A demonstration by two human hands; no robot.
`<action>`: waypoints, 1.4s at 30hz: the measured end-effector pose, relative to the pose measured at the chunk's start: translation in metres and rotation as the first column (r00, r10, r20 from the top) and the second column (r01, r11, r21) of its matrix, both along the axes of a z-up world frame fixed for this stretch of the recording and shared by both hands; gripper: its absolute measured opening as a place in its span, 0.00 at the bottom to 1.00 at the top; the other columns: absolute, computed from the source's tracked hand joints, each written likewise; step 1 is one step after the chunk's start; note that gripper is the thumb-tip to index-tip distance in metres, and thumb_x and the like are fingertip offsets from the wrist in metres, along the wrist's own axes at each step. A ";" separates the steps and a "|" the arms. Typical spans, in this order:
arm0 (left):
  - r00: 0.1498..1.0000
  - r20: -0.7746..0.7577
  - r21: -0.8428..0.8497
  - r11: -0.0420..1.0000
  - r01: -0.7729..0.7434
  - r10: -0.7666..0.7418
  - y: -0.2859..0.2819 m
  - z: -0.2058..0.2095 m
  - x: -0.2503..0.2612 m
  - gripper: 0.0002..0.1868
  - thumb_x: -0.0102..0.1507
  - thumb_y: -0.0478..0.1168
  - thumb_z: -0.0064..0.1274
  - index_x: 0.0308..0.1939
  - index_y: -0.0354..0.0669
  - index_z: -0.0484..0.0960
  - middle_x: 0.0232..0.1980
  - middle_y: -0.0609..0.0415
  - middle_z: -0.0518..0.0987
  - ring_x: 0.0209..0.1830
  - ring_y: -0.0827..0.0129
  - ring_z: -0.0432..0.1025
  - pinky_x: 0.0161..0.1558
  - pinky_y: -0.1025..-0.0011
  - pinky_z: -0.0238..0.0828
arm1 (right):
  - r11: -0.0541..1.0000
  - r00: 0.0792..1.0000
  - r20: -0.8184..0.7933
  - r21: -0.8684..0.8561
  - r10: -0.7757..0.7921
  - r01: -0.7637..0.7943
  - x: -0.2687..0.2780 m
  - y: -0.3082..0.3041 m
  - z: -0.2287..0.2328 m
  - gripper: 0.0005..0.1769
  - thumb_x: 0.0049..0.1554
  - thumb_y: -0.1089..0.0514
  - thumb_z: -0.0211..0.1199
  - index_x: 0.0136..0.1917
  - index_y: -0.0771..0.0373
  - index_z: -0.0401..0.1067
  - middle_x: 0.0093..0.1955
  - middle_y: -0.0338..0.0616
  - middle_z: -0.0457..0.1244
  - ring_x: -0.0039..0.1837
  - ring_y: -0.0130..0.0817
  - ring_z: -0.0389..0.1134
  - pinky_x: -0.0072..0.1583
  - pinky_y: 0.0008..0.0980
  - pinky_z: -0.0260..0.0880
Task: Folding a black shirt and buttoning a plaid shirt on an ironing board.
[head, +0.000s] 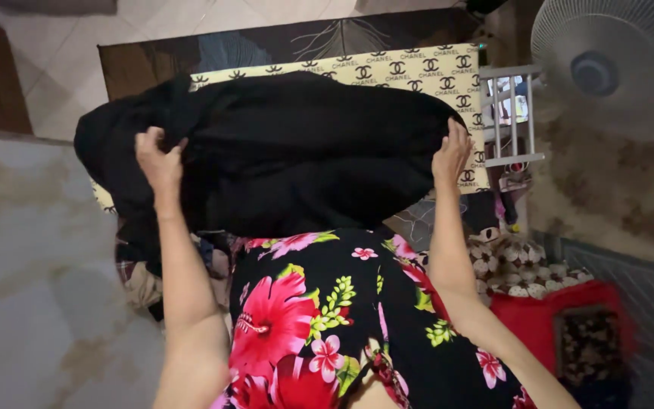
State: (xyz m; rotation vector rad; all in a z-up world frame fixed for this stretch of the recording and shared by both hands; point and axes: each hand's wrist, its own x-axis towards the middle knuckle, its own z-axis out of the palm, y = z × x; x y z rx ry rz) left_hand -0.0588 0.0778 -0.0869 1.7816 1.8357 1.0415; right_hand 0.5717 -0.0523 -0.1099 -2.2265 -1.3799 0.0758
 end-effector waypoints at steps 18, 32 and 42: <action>0.781 0.550 0.343 0.933 0.113 -0.297 0.065 0.180 0.001 0.30 0.70 0.26 0.60 0.70 0.43 0.61 0.65 0.51 0.66 0.68 0.65 0.64 0.73 0.64 0.64 | 0.970 0.994 -0.101 0.243 0.053 -0.027 0.061 0.065 0.040 0.22 0.52 0.74 0.66 0.60 0.63 0.78 0.63 0.50 0.70 0.67 0.47 0.68 0.68 0.41 0.67; 0.935 -0.331 -0.128 0.976 -0.177 0.126 -0.036 -0.002 0.051 0.24 0.59 0.44 0.68 0.53 0.39 0.76 0.55 0.40 0.74 0.56 0.42 0.69 0.52 0.49 0.66 | 0.896 0.896 0.027 -0.005 0.443 -0.443 -0.074 0.057 0.093 0.37 0.42 0.57 0.78 0.66 0.58 0.75 0.63 0.49 0.61 0.63 0.53 0.58 0.62 0.51 0.60; 0.902 0.413 0.105 0.977 -0.188 0.129 -0.007 0.078 0.012 0.07 0.73 0.32 0.55 0.44 0.35 0.72 0.38 0.57 0.66 0.40 0.73 0.61 0.44 0.73 0.64 | 0.865 0.828 -0.333 0.392 0.451 -0.313 -0.024 0.109 0.034 0.08 0.61 0.72 0.56 0.54 0.66 0.68 0.47 0.43 0.61 0.52 0.36 0.64 0.58 0.35 0.67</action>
